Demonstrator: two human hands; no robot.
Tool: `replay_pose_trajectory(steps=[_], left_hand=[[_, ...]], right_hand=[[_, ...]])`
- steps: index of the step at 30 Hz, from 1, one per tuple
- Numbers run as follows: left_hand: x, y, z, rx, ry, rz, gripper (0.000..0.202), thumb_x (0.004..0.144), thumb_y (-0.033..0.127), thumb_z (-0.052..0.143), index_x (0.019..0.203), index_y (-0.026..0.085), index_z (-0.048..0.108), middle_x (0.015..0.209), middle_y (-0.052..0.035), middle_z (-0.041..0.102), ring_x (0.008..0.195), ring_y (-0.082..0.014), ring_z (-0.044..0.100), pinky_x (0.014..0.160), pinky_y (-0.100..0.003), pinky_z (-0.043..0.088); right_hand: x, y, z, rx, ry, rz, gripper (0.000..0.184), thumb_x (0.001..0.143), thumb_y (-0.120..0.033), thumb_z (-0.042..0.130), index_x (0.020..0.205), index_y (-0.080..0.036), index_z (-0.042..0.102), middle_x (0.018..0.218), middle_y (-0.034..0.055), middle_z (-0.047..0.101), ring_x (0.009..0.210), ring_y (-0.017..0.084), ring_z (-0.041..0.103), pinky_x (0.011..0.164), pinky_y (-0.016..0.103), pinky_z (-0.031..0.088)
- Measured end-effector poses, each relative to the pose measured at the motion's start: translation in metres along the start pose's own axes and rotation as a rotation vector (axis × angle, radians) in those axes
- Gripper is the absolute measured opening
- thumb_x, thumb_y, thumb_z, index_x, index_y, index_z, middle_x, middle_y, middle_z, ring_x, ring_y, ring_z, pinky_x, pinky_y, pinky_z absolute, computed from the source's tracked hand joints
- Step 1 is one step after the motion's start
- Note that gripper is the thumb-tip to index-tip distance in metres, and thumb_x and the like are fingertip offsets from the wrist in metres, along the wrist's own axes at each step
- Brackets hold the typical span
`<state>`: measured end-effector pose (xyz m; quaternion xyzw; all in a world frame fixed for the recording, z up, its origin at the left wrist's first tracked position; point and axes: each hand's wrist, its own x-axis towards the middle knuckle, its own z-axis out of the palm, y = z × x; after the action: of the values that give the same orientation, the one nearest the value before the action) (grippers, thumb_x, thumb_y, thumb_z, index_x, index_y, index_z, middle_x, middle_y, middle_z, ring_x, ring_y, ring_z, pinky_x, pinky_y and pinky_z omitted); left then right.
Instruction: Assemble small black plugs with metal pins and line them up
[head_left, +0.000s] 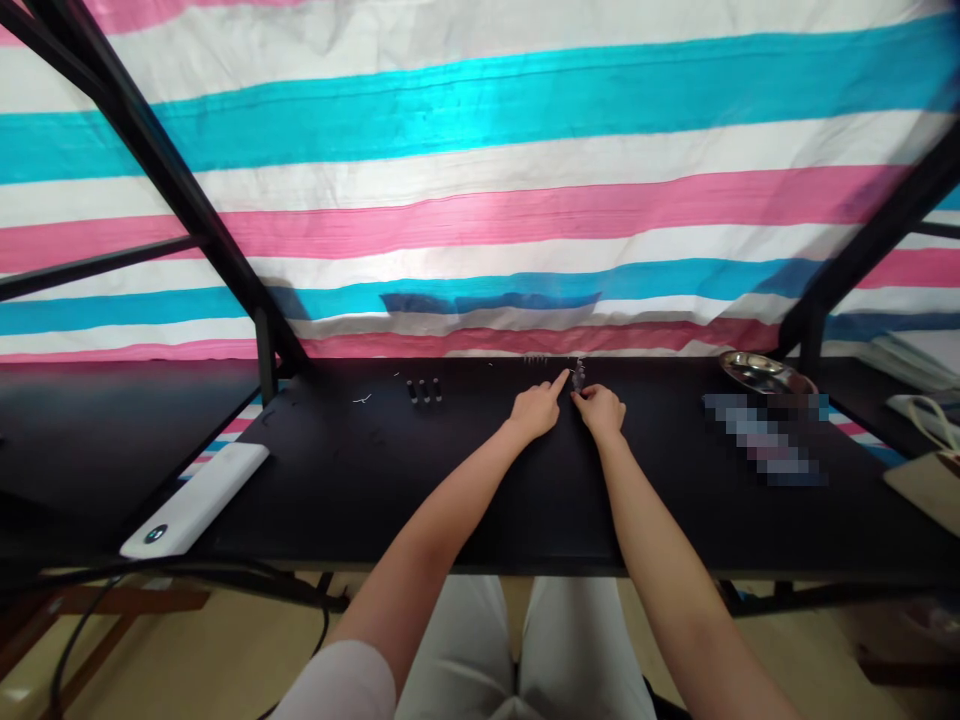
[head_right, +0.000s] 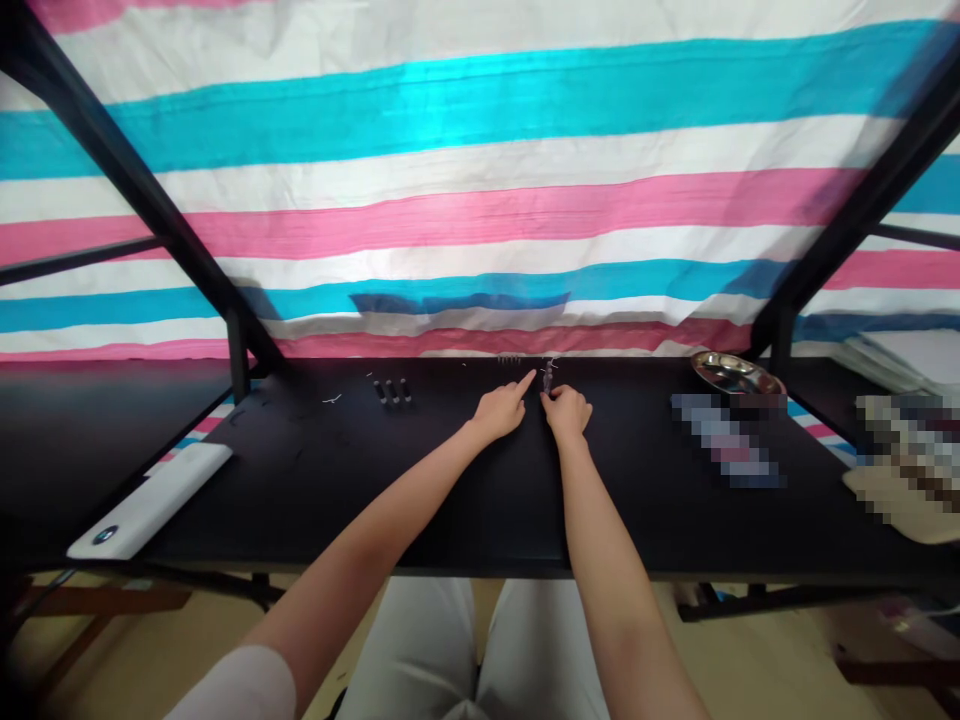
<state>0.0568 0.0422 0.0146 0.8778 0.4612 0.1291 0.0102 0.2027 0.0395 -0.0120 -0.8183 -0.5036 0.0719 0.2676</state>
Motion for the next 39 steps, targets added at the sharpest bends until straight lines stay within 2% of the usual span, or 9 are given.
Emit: replay_pose_trajectory(steps=[5,10,14,18,21,23,26,29,39], left_hand=[[0.017,0.001,0.014,-0.126,0.08,-0.051,0.044,0.087,0.028,0.042,0.131,0.024,0.041,0.11,-0.0096,0.057,0.091,-0.0209,0.058,0.072,-0.029,0.043],[0.009,-0.016,0.017,-0.436,0.277,-0.185,0.022,0.084,0.029,0.049,0.101,0.02,0.061,0.081,-0.004,0.063,0.072,-0.0153,0.057,0.066,-0.026,0.041],[-0.016,-0.039,0.008,-0.635,0.378,-0.166,0.02,0.079,0.031,0.056,0.093,0.019,0.063,0.066,0.0012,0.059,0.057,-0.0098,0.049,0.061,-0.022,0.039],[-0.048,-0.058,-0.009,-0.843,0.462,-0.25,0.025,0.075,0.037,0.058,0.089,0.016,0.062,0.059,0.0032,0.053,0.048,-0.0069,0.043,0.05,-0.02,0.036],[-0.066,-0.064,-0.021,-1.004,0.503,-0.351,0.029,0.073,0.039,0.06,0.089,0.014,0.06,0.057,0.004,0.051,0.042,-0.0057,0.041,0.043,-0.019,0.033],[-0.074,-0.065,-0.024,-1.074,0.516,-0.404,0.031,0.072,0.04,0.062,0.089,0.014,0.059,0.056,0.0044,0.051,0.04,-0.0052,0.041,0.04,-0.019,0.033],[-0.08,-0.064,-0.023,-1.123,0.542,-0.432,0.032,0.07,0.04,0.063,0.087,0.014,0.058,0.055,0.0047,0.05,0.039,-0.005,0.042,0.038,-0.018,0.033],[-0.082,-0.063,-0.022,-1.133,0.558,-0.42,0.032,0.071,0.04,0.063,0.086,0.014,0.058,0.055,0.0043,0.05,0.04,-0.0049,0.043,0.037,-0.017,0.033],[-0.084,-0.059,-0.017,-1.106,0.517,-0.386,0.032,0.07,0.042,0.063,0.087,0.014,0.059,0.057,0.0037,0.051,0.046,-0.0063,0.046,0.042,-0.018,0.036]], right_hand=[[0.0,0.0,0.0,0.015,-0.003,-0.007,0.028,0.075,-0.042,0.055,0.09,-0.02,0.066,0.09,0.0068,0.068,0.09,0.022,0.06,0.078,0.032,0.037],[0.002,-0.001,-0.001,0.018,-0.019,-0.006,0.028,0.076,-0.042,0.055,0.09,-0.021,0.066,0.091,0.0072,0.068,0.089,0.023,0.06,0.078,0.032,0.037],[0.003,-0.001,-0.001,0.015,-0.043,0.001,0.026,0.076,-0.04,0.054,0.088,-0.021,0.067,0.092,0.0066,0.068,0.091,0.022,0.06,0.078,0.031,0.037],[0.0,-0.006,-0.002,0.011,-0.094,-0.029,0.023,0.076,-0.037,0.053,0.086,-0.021,0.067,0.09,0.0057,0.068,0.088,0.021,0.061,0.075,0.029,0.038],[-0.01,-0.017,-0.004,-0.011,-0.175,-0.127,0.02,0.074,-0.035,0.055,0.083,-0.021,0.066,0.085,0.0045,0.068,0.082,0.019,0.061,0.069,0.026,0.037],[-0.02,-0.028,-0.005,-0.043,-0.208,-0.26,0.017,0.074,-0.033,0.055,0.081,-0.021,0.065,0.08,0.0032,0.067,0.077,0.017,0.06,0.066,0.025,0.035],[-0.038,-0.046,-0.006,-0.104,-0.192,-0.475,0.014,0.075,-0.029,0.054,0.077,-0.02,0.064,0.078,0.0024,0.066,0.075,0.016,0.059,0.066,0.025,0.032],[-0.051,-0.059,-0.005,-0.132,-0.136,-0.593,0.013,0.076,-0.027,0.052,0.076,-0.019,0.062,0.081,0.0035,0.066,0.078,0.016,0.057,0.066,0.027,0.03],[-0.061,-0.066,-0.009,-0.216,-0.078,-0.7,0.013,0.08,-0.023,0.049,0.077,-0.017,0.06,0.084,0.0065,0.064,0.08,0.018,0.055,0.067,0.029,0.026]])
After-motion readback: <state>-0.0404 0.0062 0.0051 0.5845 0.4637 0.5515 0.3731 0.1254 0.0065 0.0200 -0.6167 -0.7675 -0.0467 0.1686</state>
